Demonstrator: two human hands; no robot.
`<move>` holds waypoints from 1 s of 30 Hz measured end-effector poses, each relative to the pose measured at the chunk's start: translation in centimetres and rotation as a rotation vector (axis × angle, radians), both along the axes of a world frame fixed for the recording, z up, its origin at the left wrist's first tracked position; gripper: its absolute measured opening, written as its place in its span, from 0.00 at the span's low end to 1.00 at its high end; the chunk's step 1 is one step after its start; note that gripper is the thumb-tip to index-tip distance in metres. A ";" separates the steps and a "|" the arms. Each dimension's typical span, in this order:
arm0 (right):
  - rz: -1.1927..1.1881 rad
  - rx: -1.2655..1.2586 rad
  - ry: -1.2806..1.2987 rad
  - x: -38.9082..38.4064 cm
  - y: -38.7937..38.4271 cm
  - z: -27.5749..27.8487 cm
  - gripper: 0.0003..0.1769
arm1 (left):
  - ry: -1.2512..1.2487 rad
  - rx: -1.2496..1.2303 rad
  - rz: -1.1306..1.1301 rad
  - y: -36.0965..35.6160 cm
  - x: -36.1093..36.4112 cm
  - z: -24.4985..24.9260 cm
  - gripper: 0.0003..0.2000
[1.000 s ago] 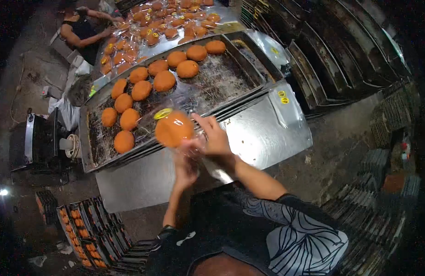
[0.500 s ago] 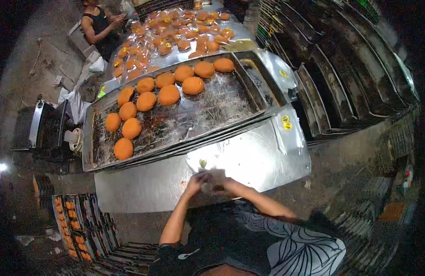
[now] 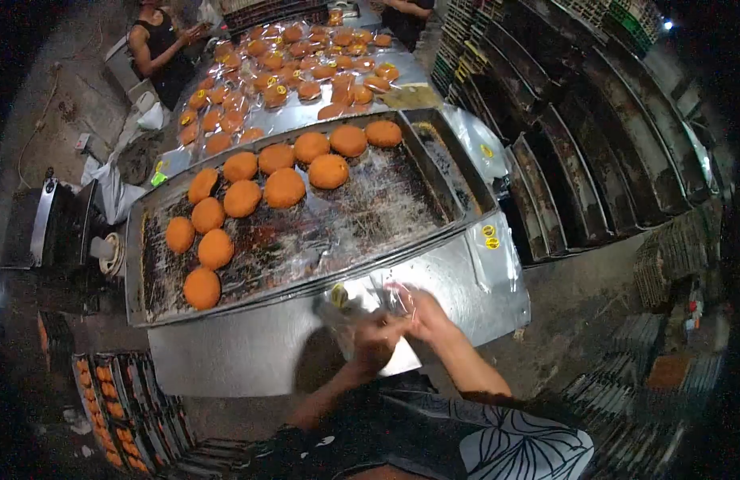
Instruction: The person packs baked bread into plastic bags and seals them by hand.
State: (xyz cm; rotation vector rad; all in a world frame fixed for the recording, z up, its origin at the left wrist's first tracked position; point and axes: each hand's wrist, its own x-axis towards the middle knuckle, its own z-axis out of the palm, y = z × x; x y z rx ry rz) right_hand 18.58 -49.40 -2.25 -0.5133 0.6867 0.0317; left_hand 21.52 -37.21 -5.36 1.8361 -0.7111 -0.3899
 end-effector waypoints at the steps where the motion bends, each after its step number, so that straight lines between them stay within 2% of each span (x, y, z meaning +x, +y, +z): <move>1: 0.031 -0.240 -0.115 1.8 -0.5 1.3 0.22 | -0.424 -0.142 -0.094 0.1 1.5 1.0 0.05; 2: -0.201 -0.177 -0.347 4.2 0.9 2.5 0.27 | 0.025 -0.397 0.239 -0.9 1.7 -2.0 0.11; 4: -0.191 0.107 -0.755 7.4 2.8 3.9 0.30 | 1.083 -1.053 0.491 -0.6 7.6 -0.1 0.19; 5: -0.053 0.553 -0.785 8.5 4.4 2.2 0.29 | 1.077 -1.058 0.496 0.9 9.3 -0.6 0.19; 6: 0.094 1.001 -0.782 9.3 5.7 0.5 0.29 | 1.034 -1.108 0.342 2.6 11.0 -1.3 0.18; 7: 0.286 0.165 -0.359 10.2 6.2 4.4 0.22 | 0.982 -1.153 0.189 4.0 12.4 -1.4 0.17; 8: 0.534 -0.476 -0.310 12.6 4.1 2.3 0.15 | 0.967 -1.156 0.199 5.4 13.5 -1.4 0.17; 9: 0.713 -0.895 -0.428 15.7 0.4 1.5 0.12 | 0.826 -1.256 0.307 6.7 14.3 -0.8 0.18; 10: 0.519 -1.579 -0.670 20.0 -2.7 1.6 0.14 | 0.678 -1.352 0.414 8.1 15.0 0.0 0.20; 11: 0.283 -1.758 -0.044 24.2 -6.8 0.0 0.15 | 0.565 -1.051 0.664 9.6 16.1 1.3 0.21; 12: 0.055 -1.983 -0.032 29.7 -13.6 -4.7 0.15 | 0.544 -1.050 0.671 11.0 16.5 2.0 0.21; 13: -0.018 -2.456 0.339 31.1 -16.2 -4.4 0.19 | 0.545 -1.055 0.706 12.3 16.3 2.4 0.20; 14: -0.119 -2.499 0.437 32.7 -19.7 -8.2 0.20 | 0.555 -1.055 0.743 13.4 15.8 3.0 0.19; 15: -0.107 -2.489 0.436 32.5 -18.6 -9.0 0.20 | 0.570 -1.093 0.758 13.8 15.3 4.0 0.20; 18: 0.307 -2.407 0.430 29.9 -13.1 -8.3 0.19 | 0.591 -1.087 0.727 15.8 15.4 3.1 0.22; 19: 0.306 -2.447 0.275 27.7 -11.3 -8.8 0.17 | 0.596 -1.084 0.649 16.2 15.6 2.0 0.24; 20: 0.651 -2.370 0.226 24.0 -7.8 -5.2 0.22 | 0.599 -1.089 0.635 16.1 15.8 2.1 0.24; 21: 0.730 -2.420 0.106 20.8 -5.3 -4.5 0.29 | 0.602 -1.112 0.605 15.9 15.9 2.3 0.24; 22: 0.810 -2.330 0.043 18.2 -3.5 -2.7 0.34 | 0.607 -1.135 0.582 15.6 15.7 2.4 0.24; 24: 0.634 -2.044 -0.077 17.3 -5.0 -5.4 0.37 | 0.616 -1.180 0.586 14.8 15.7 2.9 0.25; 25: 0.659 -2.023 -0.067 15.3 -3.4 -4.6 0.37 | 0.523 -1.239 0.606 14.5 15.8 3.4 0.26; 26: 0.350 -2.019 -0.214 13.7 -0.4 -1.9 0.37 | 0.422 -1.288 0.618 14.5 15.8 3.8 0.28; 27: 0.023 -2.003 -0.361 13.1 1.9 1.3 0.37 | 0.423 -1.283 0.618 13.8 16.0 3.4 0.28; 28: -0.083 -2.098 -0.576 11.6 5.1 3.0 0.37 | 0.441 -1.357 0.568 12.7 16.1 2.3 0.28; 29: -0.138 -2.157 -0.756 10.6 7.4 3.4 0.32 | 0.473 -1.411 0.520 12.0 15.3 1.5 0.29; 30: -0.024 -1.915 -0.860 11.5 8.0 -1.5 0.30 | 0.486 -1.188 0.400 10.8 13.4 2.4 0.30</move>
